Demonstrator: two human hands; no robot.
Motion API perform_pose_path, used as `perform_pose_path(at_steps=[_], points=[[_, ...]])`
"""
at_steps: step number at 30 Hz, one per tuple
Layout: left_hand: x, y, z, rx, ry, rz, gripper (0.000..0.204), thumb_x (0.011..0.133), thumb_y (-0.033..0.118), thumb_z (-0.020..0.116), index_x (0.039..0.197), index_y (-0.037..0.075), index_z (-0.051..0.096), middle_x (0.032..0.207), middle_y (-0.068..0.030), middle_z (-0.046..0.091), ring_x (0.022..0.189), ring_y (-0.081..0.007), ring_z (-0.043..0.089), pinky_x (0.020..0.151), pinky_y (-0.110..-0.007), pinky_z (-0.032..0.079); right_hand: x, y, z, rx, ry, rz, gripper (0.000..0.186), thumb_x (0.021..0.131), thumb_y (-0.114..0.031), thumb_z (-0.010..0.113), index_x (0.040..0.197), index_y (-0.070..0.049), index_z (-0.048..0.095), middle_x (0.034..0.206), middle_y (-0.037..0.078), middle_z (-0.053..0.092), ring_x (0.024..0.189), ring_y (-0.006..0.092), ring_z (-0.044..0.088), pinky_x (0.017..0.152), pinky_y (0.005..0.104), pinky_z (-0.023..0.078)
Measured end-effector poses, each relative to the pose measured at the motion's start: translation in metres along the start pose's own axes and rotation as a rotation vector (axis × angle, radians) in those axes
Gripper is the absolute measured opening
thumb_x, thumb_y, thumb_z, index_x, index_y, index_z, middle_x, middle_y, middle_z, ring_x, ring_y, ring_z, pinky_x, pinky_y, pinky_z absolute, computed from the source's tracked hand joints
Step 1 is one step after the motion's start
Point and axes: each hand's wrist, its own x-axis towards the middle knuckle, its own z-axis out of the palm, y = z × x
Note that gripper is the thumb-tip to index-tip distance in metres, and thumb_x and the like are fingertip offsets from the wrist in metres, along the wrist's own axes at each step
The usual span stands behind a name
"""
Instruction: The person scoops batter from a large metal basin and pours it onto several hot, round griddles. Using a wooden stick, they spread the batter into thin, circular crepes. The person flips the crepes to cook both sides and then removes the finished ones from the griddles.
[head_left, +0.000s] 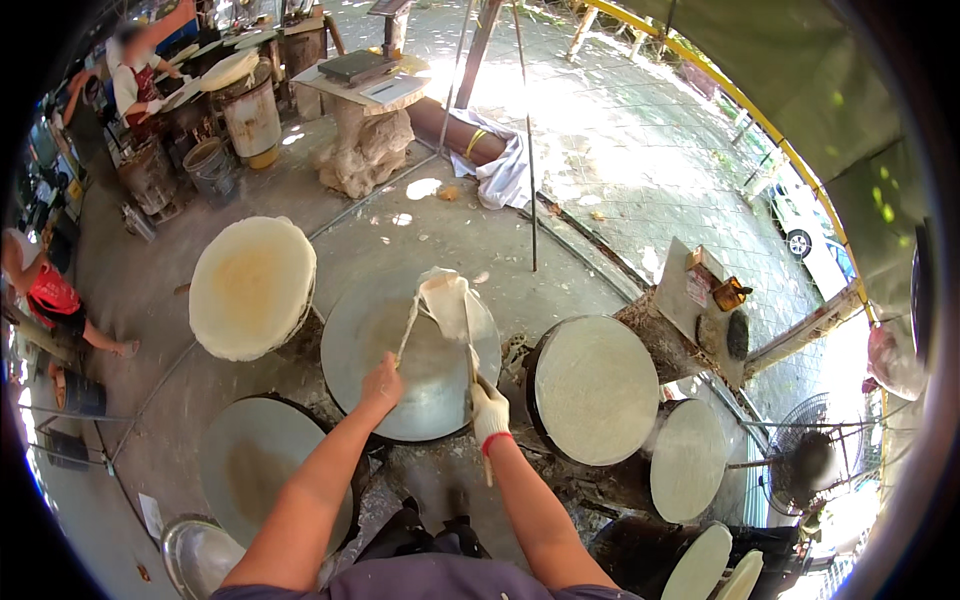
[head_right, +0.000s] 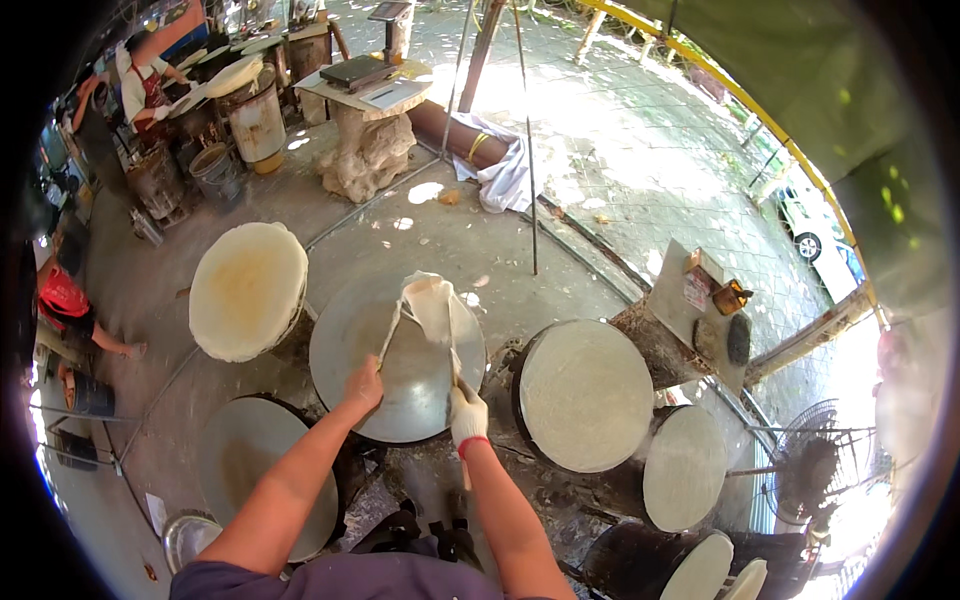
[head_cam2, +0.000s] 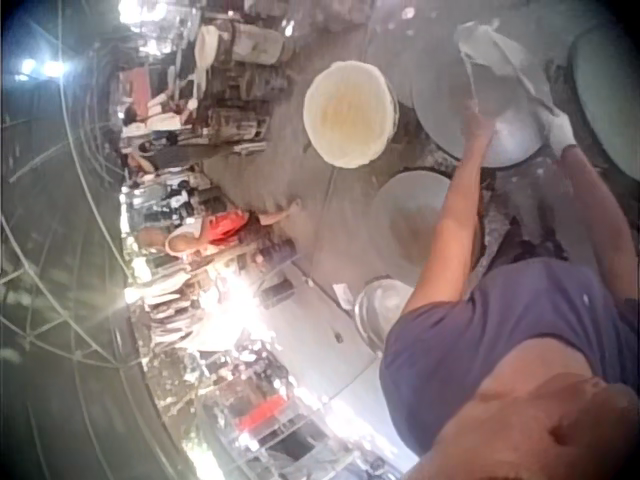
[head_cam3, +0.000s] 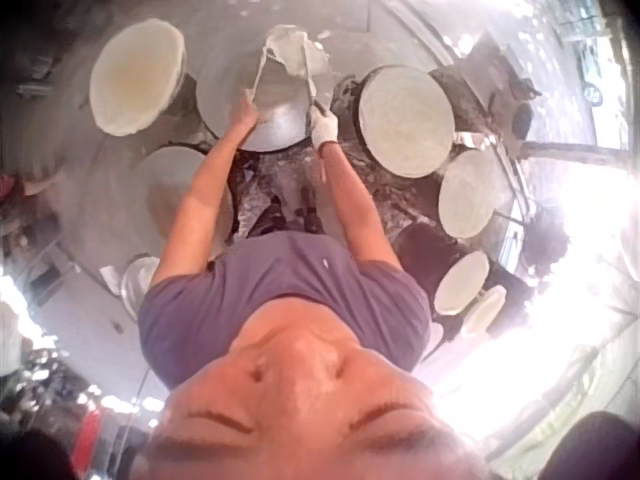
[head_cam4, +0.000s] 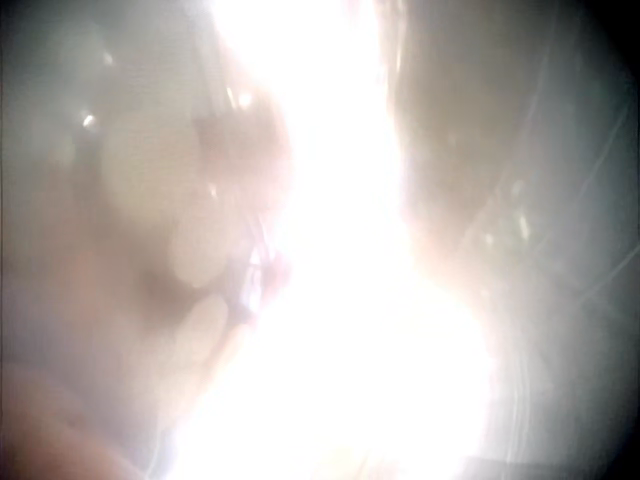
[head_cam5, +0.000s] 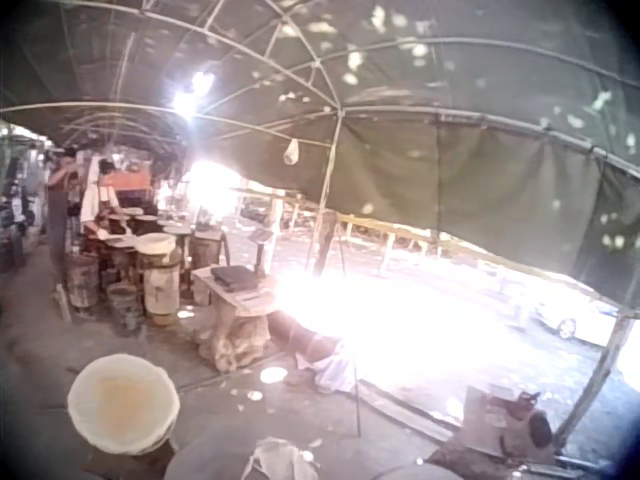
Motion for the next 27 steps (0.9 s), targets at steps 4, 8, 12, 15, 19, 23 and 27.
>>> perform_pose_path(at_steps=[4, 8, 12, 15, 19, 23, 27], points=[[-0.006, -0.005, -0.033, 0.066, -0.045, 0.048, 0.014, 0.086, 0.009, 0.045, 0.099, 0.002, 0.043, 0.089, -0.0246, 0.061, 0.080, -0.0430, 0.060, 0.068, -0.051, 0.046, -0.007, 0.056, 0.001, -0.070, 0.185, -0.093, 0.038, 0.088, -0.015, 0.052, 0.122, 0.002, 0.056, 0.102, 0.012, 0.065, 0.085, 0.0163, 0.060, 0.078, 0.0261, 0.046], [-0.003, -0.028, -0.029, 0.095, 0.002, 0.041, 0.016, 0.088, 0.011, 0.047, 0.101, 0.002, 0.045, 0.088, -0.0234, 0.061, 0.081, -0.0418, 0.060, 0.069, -0.050, 0.046, -0.021, -0.023, 0.048, 0.147, -0.054, 0.220, 0.035, 0.088, -0.020, 0.054, 0.120, -0.008, 0.060, 0.066, 0.000, 0.056, 0.049, 0.0068, 0.044, 0.043, 0.0235, 0.034], [-0.003, -0.035, -0.053, 0.119, 0.020, 0.055, 0.017, 0.088, 0.013, 0.050, 0.102, 0.003, 0.046, 0.088, -0.0237, 0.060, 0.081, -0.0417, 0.060, 0.070, -0.049, 0.046, 0.000, 0.036, 0.025, 0.140, 0.172, -0.056, 0.033, 0.086, -0.013, 0.055, 0.116, -0.001, 0.061, 0.073, 0.000, 0.059, 0.055, 0.0067, 0.047, 0.048, 0.0222, 0.038], [-0.011, -0.042, -0.066, 0.184, 0.007, 0.049, 0.023, 0.088, 0.014, 0.051, 0.108, 0.006, 0.048, 0.094, -0.0242, 0.057, 0.083, -0.0418, 0.059, 0.070, -0.049, 0.047, 0.006, 0.044, 0.057, -0.181, 0.166, -0.145, 0.033, 0.088, -0.019, 0.055, 0.118, -0.007, 0.062, 0.073, 0.003, 0.062, 0.054, 0.0084, 0.049, 0.049, 0.0237, 0.040], [-0.023, -0.079, -0.073, 0.262, 0.111, 0.018, 0.044, 0.083, 0.011, 0.056, 0.126, 0.012, 0.047, 0.102, -0.0224, 0.051, 0.085, -0.0403, 0.058, 0.070, -0.048, 0.047, -0.015, -0.030, 0.056, 0.068, -0.152, 0.231, 0.034, 0.088, -0.021, 0.056, 0.119, -0.009, 0.062, 0.068, -0.002, 0.057, 0.047, 0.0047, 0.042, 0.041, 0.0217, 0.031], [-0.032, -0.083, -0.099, 0.326, 0.065, 0.017, 0.062, 0.077, 0.004, 0.059, 0.135, 0.019, 0.042, 0.099, -0.0182, 0.046, 0.083, -0.0377, 0.055, 0.068, -0.046, 0.047, 0.025, 0.060, 0.033, -0.013, 0.160, -0.105, 0.035, 0.088, -0.019, 0.055, 0.119, -0.004, 0.061, 0.063, -0.003, 0.054, 0.048, 0.0053, 0.042, 0.043, 0.0217, 0.034], [-0.049, -0.107, -0.102, 0.337, 0.145, 0.038, 0.065, 0.075, 0.000, 0.059, 0.133, 0.026, 0.046, 0.094, -0.0148, 0.045, 0.081, -0.0354, 0.055, 0.067, -0.044, 0.046, 0.015, 0.005, 0.072, -0.158, -0.232, 0.077, 0.035, 0.088, -0.020, 0.054, 0.117, -0.001, 0.060, 0.085, 0.009, 0.063, 0.075, 0.0148, 0.055, 0.068, 0.0244, 0.041]])
